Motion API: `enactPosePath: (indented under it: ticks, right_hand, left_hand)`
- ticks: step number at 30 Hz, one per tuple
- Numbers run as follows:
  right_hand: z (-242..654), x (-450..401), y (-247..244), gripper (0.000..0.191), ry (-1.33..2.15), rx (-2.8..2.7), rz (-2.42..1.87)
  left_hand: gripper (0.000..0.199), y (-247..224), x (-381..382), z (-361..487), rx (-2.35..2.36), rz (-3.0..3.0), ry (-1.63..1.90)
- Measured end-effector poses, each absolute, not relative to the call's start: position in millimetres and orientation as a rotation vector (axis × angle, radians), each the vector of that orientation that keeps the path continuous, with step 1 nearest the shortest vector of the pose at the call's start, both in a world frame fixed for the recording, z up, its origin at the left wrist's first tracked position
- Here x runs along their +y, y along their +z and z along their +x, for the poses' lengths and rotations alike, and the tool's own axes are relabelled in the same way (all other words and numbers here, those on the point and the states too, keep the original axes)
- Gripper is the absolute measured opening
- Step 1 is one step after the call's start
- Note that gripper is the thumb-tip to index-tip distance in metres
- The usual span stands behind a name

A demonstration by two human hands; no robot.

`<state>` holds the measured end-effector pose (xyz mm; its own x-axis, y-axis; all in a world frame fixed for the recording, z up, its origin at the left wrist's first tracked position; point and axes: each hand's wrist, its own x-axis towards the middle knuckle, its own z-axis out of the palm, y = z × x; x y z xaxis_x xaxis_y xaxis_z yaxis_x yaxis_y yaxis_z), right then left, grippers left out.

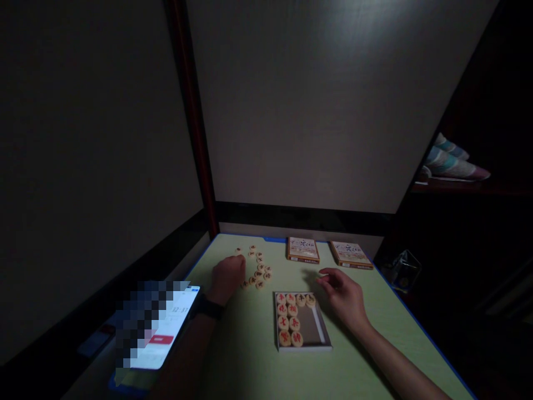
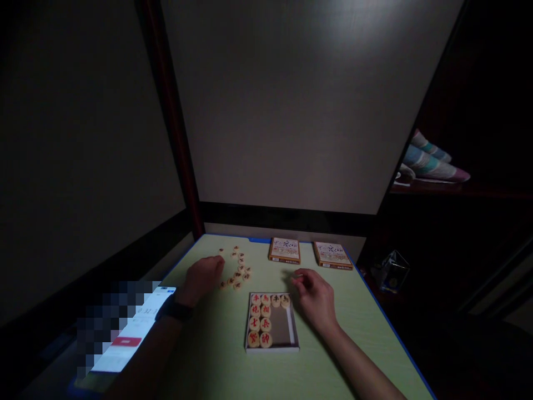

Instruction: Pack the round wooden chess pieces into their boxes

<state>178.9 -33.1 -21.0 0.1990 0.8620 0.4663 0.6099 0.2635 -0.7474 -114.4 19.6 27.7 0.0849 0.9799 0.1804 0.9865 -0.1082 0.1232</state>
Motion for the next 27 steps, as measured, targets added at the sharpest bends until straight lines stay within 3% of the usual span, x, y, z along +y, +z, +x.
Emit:
enactPosePath:
  ticks: [5, 19, 27]
  right_hand:
    - [185, -29, -23, 0.032, 0.336, -1.517, -1.464]
    - [181, -30, -22, 0.036, 0.292, -1.562, -1.526]
    - [182, -31, -27, 0.032, 0.302, -1.630, -1.526]
  left_hand:
    - [0.016, 20, 15, -119, -2.011, -2.633, -0.384]
    - [0.034, 21, 54, -127, -2.080, -2.325, -0.280]
    - [0.027, 27, 98, -129, -2.136, -2.313, -0.142]
